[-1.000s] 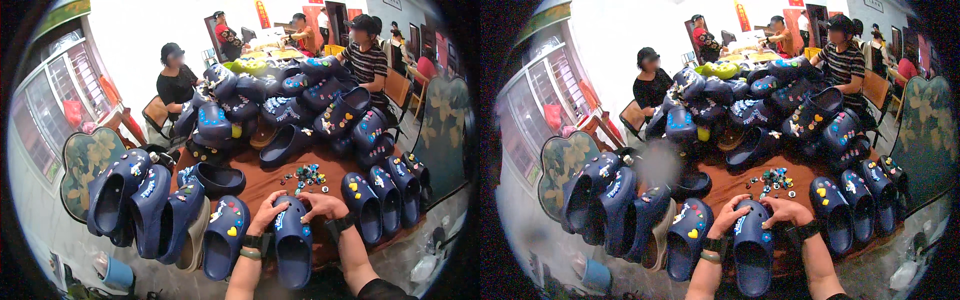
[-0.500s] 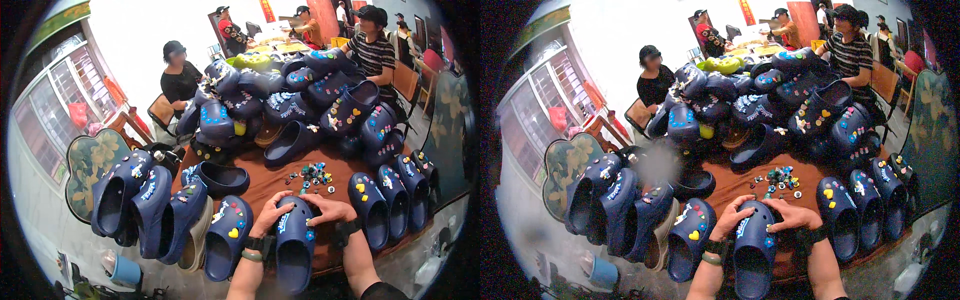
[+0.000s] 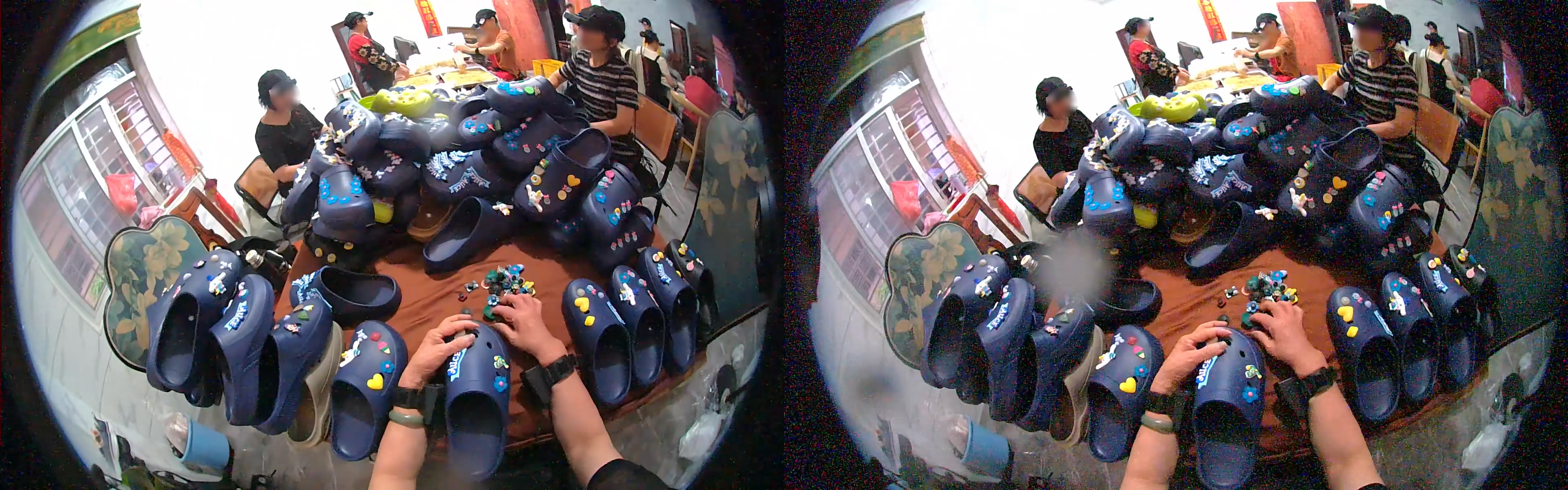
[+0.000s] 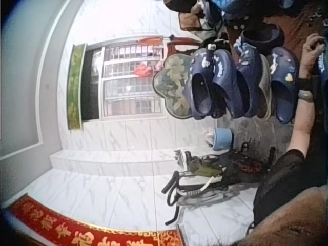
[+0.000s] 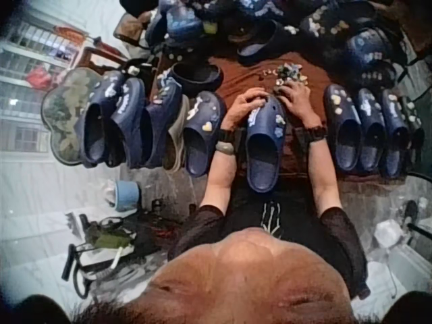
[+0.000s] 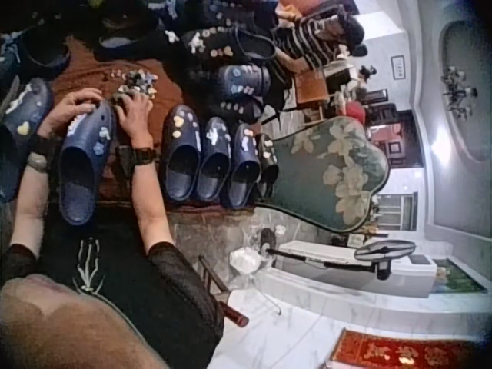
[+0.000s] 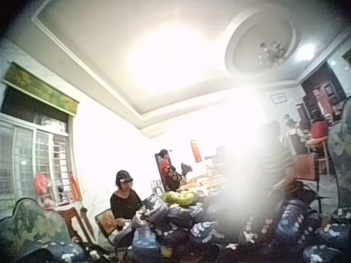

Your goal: The person is applying small decorative charms (Jibbitz) to the holes of blue foam clogs (Croc-style shoes).

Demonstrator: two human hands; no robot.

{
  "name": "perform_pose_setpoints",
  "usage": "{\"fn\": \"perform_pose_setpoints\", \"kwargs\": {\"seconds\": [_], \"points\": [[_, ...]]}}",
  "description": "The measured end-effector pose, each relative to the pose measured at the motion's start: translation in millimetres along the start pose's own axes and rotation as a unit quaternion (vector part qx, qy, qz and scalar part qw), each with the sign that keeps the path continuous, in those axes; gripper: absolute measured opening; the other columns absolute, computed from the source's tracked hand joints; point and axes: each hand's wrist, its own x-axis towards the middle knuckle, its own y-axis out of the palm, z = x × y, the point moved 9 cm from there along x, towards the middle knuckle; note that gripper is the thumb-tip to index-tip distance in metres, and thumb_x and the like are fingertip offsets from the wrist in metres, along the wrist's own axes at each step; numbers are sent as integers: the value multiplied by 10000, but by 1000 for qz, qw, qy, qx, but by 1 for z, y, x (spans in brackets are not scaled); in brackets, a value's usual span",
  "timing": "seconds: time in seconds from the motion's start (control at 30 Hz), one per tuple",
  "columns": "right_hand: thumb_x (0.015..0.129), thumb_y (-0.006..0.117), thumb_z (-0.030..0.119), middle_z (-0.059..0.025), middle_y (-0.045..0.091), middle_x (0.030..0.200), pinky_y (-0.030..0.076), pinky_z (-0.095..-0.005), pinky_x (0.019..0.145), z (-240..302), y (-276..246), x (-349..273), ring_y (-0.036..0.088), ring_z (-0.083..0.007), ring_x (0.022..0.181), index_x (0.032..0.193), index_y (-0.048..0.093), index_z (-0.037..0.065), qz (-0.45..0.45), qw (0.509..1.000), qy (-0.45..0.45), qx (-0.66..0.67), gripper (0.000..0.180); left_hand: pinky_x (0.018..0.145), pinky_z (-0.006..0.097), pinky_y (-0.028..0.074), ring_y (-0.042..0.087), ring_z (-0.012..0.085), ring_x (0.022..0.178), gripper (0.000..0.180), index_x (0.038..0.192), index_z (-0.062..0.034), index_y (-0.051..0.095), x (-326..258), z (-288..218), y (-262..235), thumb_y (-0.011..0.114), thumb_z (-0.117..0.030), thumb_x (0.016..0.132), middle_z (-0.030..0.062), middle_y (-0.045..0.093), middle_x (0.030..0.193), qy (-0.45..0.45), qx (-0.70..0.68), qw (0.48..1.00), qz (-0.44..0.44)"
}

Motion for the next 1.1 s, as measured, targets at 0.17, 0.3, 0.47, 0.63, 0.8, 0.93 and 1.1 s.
{"fn": "perform_pose_setpoints", "kwargs": {"seconds": [0.17, 0.3, 0.47, 0.63, 0.8, 0.93, 1.1], "points": [[749, 724, 206, -49, 566, 1159, 347, -434, 932, 3, 0, -1, 489, -274, 1099, 1046, 657, 157, 1, 1000, -17, -14, 309, 1031, 312, 333, 454, 185, 1217, 267, 1088, -74, 678, -1, 5, 2, 681, -127, 827, 75, 497, 1279, -34, -67, 997, 15], [778, 695, 175, -78, 557, 1193, 338, -441, 966, 4, 12, 2, 474, -294, 1127, 1127, 634, 156, 23, 999, -34, 14, 355, 1034, 303, 327, 450, 187, 1214, 279, 1101, -75, 672, 0, 4, 5, 662, -112, 825, 63, 497, 1263, -34, -55, 997, 33], [797, 639, 128, -82, 562, 1204, 369, -443, 953, 13, 20, -2, 487, -298, 1126, 1127, 631, 165, 50, 992, -110, 28, 332, 1050, 302, 312, 428, 186, 1254, 307, 1126, -70, 670, 1, 10, 3, 646, -112, 823, 66, 481, 1316, -38, -42, 997, 44], [776, 659, 111, -79, 584, 1121, 404, -406, 907, 8, 17, 0, 524, -292, 1066, 1051, 637, 132, 42, 993, -96, 58, 277, 1059, 309, 302, 421, 198, 1263, 327, 1146, -83, 663, 2, 7, 4, 650, -127, 822, 77, 489, 1312, -29, -25, 998, 48], [746, 680, 73, -88, 585, 1041, 424, -401, 863, 9, 14, 1, 541, -296, 1008, 1006, 634, 109, 20, 994, -83, 73, 267, 1062, 325, 299, 419, 204, 1268, 305, 1137, -86, 663, 0, 0, 5, 653, -148, 839, 82, 509, 1293, -24, -6, 999, 33], [748, 682, 76, -86, 569, 1032, 427, -414, 840, 9, 13, 4, 541, -305, 969, 1016, 627, 119, 18, 999, -26, 40, 277, 1062, 332, 300, 420, 208, 1267, 293, 1133, -80, 661, 0, 2, 4, 649, -153, 849, 84, 507, 1296, -15, 12, 999, 34], [746, 678, 65, -85, 560, 1049, 430, -416, 831, 18, 12, 2, 539, -309, 957, 1051, 611, 132, 24, 996, -89, 5, 320, 1062, 331, 298, 417, 203, 1270, 292, 1138, -79, 657, 0, 1, 3, 649, -143, 854, 84, 503, 1301, -14, 3, 999, 33]]}}
